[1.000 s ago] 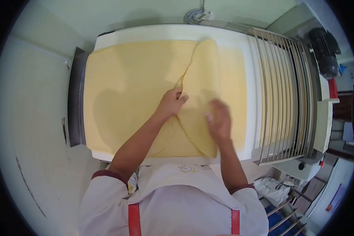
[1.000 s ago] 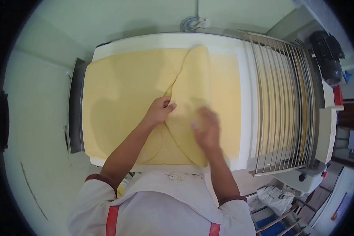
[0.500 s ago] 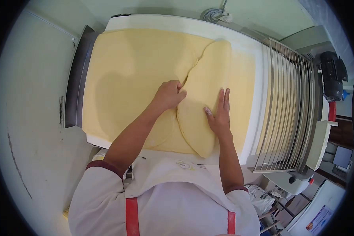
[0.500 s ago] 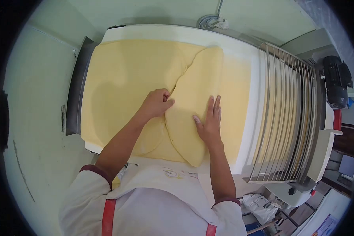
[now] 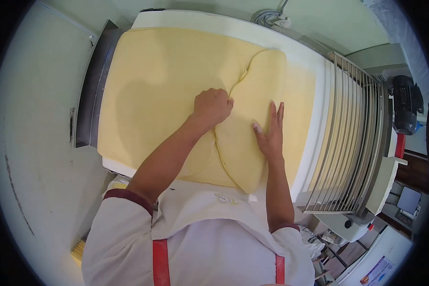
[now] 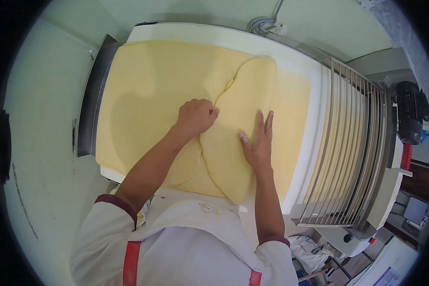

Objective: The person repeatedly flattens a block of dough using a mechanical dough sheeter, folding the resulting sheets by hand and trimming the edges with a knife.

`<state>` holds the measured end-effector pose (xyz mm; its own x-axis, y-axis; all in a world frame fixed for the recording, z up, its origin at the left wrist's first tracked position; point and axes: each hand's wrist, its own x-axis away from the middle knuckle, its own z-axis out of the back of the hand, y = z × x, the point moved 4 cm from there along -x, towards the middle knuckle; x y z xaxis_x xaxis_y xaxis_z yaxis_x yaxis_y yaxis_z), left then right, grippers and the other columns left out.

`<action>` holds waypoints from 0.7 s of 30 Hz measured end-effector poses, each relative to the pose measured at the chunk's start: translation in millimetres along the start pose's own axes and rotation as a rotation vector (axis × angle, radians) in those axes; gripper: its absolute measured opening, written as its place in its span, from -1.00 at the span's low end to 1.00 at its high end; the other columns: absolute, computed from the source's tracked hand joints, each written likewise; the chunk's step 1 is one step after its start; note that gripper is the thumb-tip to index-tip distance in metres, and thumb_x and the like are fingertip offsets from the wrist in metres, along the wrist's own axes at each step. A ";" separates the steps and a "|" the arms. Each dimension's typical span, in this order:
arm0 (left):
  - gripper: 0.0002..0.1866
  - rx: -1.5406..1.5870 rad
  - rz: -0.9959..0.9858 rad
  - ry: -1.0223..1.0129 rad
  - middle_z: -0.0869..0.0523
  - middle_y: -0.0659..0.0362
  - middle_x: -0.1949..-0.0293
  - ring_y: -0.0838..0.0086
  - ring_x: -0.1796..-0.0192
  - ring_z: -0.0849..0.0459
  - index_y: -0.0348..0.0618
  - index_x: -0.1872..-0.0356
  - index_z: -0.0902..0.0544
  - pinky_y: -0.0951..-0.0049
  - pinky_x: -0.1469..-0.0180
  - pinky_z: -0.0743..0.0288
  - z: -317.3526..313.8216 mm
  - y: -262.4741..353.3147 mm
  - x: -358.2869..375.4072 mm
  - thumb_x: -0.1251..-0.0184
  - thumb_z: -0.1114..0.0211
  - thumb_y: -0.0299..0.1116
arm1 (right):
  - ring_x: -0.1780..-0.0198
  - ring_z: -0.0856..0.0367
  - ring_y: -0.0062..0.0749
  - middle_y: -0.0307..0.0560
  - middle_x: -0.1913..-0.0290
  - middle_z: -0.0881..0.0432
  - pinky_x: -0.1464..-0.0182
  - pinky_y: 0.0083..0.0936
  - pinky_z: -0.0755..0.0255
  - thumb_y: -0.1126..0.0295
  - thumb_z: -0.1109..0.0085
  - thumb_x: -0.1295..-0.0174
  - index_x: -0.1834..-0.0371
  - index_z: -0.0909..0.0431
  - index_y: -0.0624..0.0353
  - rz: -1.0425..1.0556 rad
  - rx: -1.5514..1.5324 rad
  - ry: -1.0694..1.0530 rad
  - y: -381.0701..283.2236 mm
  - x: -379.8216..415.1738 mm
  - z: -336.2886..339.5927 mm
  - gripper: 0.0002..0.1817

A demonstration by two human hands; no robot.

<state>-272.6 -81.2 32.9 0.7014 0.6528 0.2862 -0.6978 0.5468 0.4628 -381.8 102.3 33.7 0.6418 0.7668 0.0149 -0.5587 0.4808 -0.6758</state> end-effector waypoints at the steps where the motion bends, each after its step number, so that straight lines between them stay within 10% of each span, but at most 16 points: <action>1: -0.65 0.010 -0.001 0.001 -0.70 0.03 0.51 0.15 0.39 -0.70 -0.14 0.51 -0.68 0.14 0.25 -0.56 0.5 -3.5 -1.2 -0.24 -0.23 -0.07 | -0.55 0.13 0.26 0.35 -0.55 0.20 -0.49 -0.04 0.03 0.36 -0.36 -0.14 -0.52 -0.03 0.12 0.033 0.025 0.010 -1.1 0.5 -1.2 -0.10; 8: -0.71 -0.041 0.069 -0.102 -0.74 0.04 0.27 0.14 0.21 -0.70 -0.12 0.26 -0.66 0.13 0.13 -0.54 18.2 5.7 -3.1 -0.23 -0.26 -0.10 | -0.53 0.09 0.30 0.44 -0.52 0.15 -0.48 -0.05 0.00 0.37 -0.35 -0.14 -0.47 -0.14 0.16 0.085 0.032 0.054 -0.8 2.5 -2.3 -0.18; 14: -0.17 -0.157 -0.538 0.195 -0.08 -0.14 -0.49 0.11 -0.54 -0.05 -0.32 -0.44 -0.12 0.09 -0.50 0.00 -27.2 55.6 32.5 -0.34 -0.14 0.07 | -0.40 -0.21 0.24 0.36 -0.34 -0.31 -0.43 -0.02 -0.08 0.34 -0.23 -0.23 -0.29 -0.34 0.28 0.281 0.112 0.354 23.4 -101.1 34.7 -0.43; 21: -0.08 -0.283 -0.484 0.076 0.07 -0.06 -0.55 0.24 -0.60 0.20 -0.29 -0.51 0.08 0.11 -0.57 0.33 -42.1 47.6 21.9 -0.41 0.11 0.25 | -0.12 -0.52 0.00 0.11 -0.04 -0.62 -0.23 -0.08 -0.27 0.05 -0.21 -0.24 -0.02 -0.57 0.16 0.295 0.610 0.138 10.2 -218.0 31.2 -0.55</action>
<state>-296.5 -18.8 25.9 0.9459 0.3229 0.0317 -0.3185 0.9055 0.2804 -543.8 -46.8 46.5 0.4562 0.8605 -0.2267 -0.8898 0.4450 -0.1016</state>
